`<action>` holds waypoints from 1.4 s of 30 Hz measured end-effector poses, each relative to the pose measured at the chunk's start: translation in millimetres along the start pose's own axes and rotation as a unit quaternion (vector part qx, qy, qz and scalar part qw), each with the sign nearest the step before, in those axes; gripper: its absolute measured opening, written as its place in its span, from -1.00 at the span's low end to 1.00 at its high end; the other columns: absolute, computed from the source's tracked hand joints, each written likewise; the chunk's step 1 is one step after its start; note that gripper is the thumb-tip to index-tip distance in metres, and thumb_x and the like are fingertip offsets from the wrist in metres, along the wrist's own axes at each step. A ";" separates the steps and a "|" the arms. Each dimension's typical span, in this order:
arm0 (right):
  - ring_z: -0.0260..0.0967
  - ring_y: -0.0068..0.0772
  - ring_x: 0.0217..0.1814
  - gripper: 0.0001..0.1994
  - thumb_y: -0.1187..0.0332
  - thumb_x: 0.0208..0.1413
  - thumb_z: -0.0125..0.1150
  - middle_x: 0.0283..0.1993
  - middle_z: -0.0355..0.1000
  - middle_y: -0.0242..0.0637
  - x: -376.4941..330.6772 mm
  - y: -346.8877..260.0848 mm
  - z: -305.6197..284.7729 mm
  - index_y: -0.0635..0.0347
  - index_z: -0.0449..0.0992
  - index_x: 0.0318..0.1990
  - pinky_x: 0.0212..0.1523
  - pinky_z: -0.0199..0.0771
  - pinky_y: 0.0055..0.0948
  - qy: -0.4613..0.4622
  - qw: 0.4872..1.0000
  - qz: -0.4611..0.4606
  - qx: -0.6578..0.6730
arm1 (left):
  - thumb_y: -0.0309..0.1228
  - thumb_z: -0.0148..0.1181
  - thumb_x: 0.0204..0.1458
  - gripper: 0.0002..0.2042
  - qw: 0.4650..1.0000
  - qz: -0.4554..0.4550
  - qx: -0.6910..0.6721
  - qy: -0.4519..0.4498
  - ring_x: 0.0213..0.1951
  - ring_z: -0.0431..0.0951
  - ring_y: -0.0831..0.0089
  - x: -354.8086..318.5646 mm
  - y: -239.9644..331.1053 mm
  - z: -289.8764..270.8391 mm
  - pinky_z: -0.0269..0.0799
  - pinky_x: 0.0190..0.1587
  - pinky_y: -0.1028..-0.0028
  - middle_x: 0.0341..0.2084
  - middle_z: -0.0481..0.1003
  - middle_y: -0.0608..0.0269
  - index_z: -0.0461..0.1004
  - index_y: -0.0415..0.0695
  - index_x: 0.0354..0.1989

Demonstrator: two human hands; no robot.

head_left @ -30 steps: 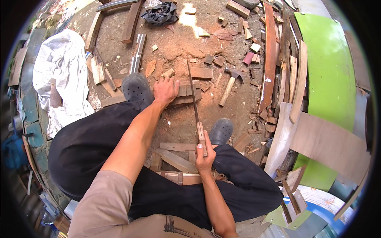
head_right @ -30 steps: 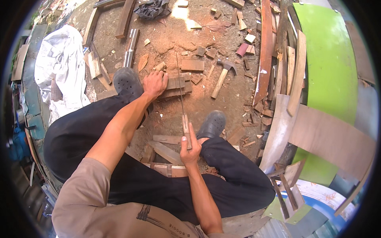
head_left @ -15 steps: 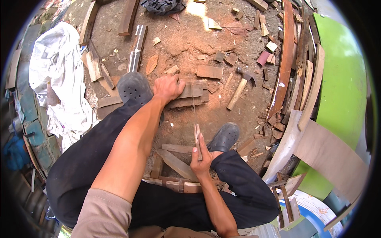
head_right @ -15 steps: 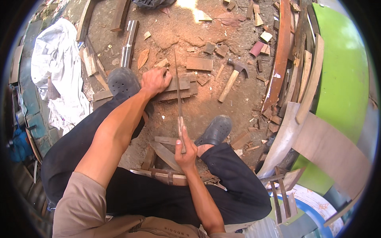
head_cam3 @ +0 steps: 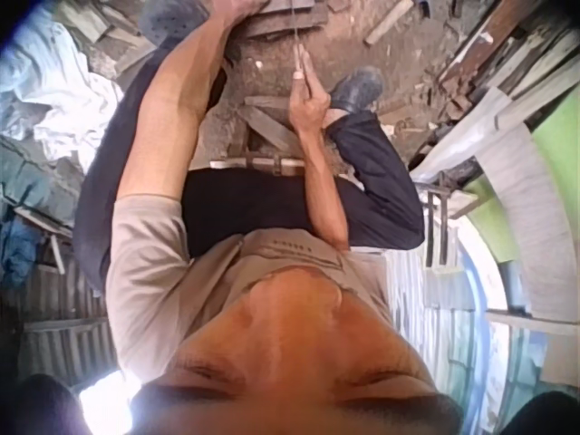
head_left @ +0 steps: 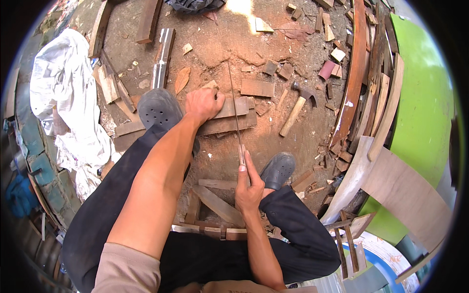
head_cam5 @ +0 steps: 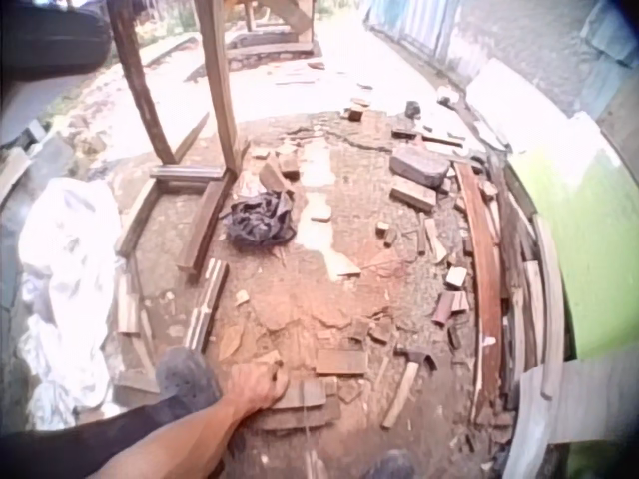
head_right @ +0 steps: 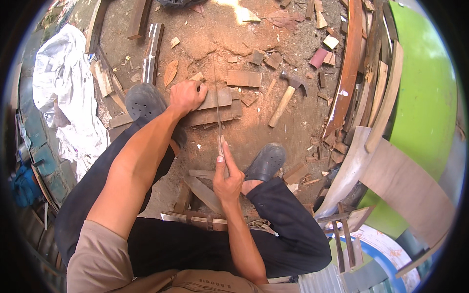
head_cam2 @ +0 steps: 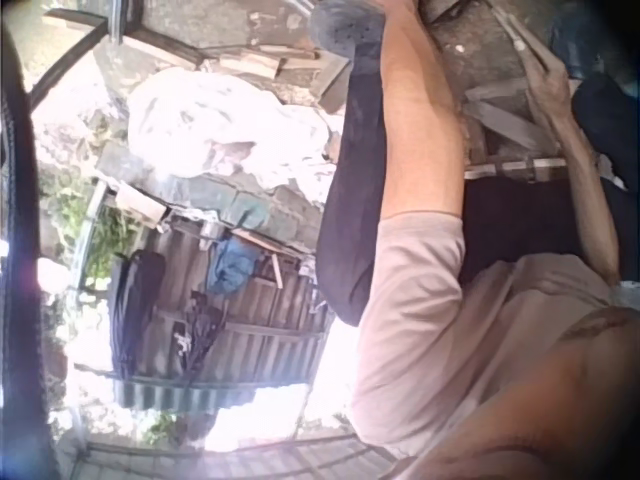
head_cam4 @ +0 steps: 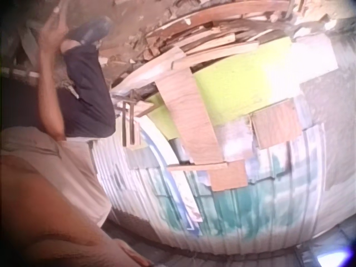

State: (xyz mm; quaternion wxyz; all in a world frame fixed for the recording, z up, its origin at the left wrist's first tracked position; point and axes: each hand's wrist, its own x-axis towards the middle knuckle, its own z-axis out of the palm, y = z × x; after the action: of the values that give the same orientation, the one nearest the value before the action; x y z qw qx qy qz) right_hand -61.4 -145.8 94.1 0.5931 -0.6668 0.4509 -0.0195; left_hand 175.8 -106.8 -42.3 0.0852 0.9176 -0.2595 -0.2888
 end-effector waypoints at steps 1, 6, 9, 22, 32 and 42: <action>0.39 -0.25 0.34 -0.57 0.40 0.39 0.03 0.31 0.43 0.07 -2.1 -1.9 0.5 0.42 0.36 0.33 0.34 0.27 -0.40 0.005 1.000 0.001 -0.003 | -0.01 0.01 0.14 -0.55 1.000 0.003 -0.006 -0.002 -0.23 0.67 -0.04 0.1 -0.7 -1.0 0.55 -0.11 0.05 -0.33 0.64 -0.12 0.68 -0.14 -0.28; 0.46 -0.09 0.28 -0.57 0.41 0.38 0.04 0.23 0.47 0.14 -21.9 -43.2 -16.6 0.36 0.37 0.34 0.22 0.41 -0.35 -0.007 0.997 0.010 -0.071 | -0.02 -0.01 0.15 -0.55 0.999 0.004 -0.029 0.021 -0.23 0.66 -0.06 -6.0 -1.2 -1.1 0.54 -0.09 0.04 -0.33 0.64 -0.14 0.68 -0.13 -0.26; 0.51 -0.03 0.24 -0.57 0.41 0.36 0.04 0.18 0.50 0.18 -17.9 -43.2 -10.2 0.35 0.38 0.34 0.15 0.48 -0.33 0.012 0.997 -0.023 -0.066 | -0.04 0.01 0.16 -0.58 1.000 -0.020 -0.010 -0.005 -0.22 0.67 -0.01 -13.4 3.9 0.6 0.54 -0.11 0.05 -0.30 0.65 -0.10 0.68 -0.10 -0.23; 0.65 0.00 -0.09 -0.57 0.39 0.34 0.05 0.02 0.55 0.20 -34.4 -29.1 -18.1 0.26 0.42 0.32 -0.17 0.55 -0.28 0.024 0.995 -0.062 -0.079 | 0.21 0.31 -0.03 -0.27 0.976 0.180 0.119 0.019 0.08 0.55 0.05 -49.2 1.4 5.7 0.50 0.08 0.11 -0.02 0.50 0.03 0.34 -0.15 0.10; 0.61 -0.01 -0.37 -0.55 0.38 0.33 0.04 -0.10 0.57 0.19 -16.5 -23.9 -9.2 0.19 0.39 0.35 -0.31 0.52 -0.24 0.036 0.992 -0.088 -0.077 | 0.16 0.35 -0.12 -0.25 0.979 0.158 0.114 -0.062 -0.26 0.65 -0.07 -20.1 -1.3 -1.6 0.55 -0.21 0.03 -0.37 0.60 -0.10 0.31 -0.16 0.10; 0.60 0.18 -0.27 -0.55 0.36 0.30 0.05 -0.22 0.56 0.21 -27.4 -5.6 -9.5 0.12 0.41 0.35 -0.26 0.54 -0.17 0.060 0.989 -0.121 -0.056 | 0.15 0.39 -0.13 -0.19 0.976 0.157 0.130 0.073 -0.02 0.61 -0.01 -42.5 -3.2 20.3 0.55 -0.01 0.09 0.04 0.51 -0.02 0.30 -0.11 0.22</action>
State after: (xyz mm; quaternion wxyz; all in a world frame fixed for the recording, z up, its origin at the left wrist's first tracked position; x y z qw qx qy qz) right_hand -79.7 -136.7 115.4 0.5197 -0.7464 0.4022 -0.1054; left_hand 135.9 -81.9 -39.2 0.0279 0.8874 -0.4286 -0.1678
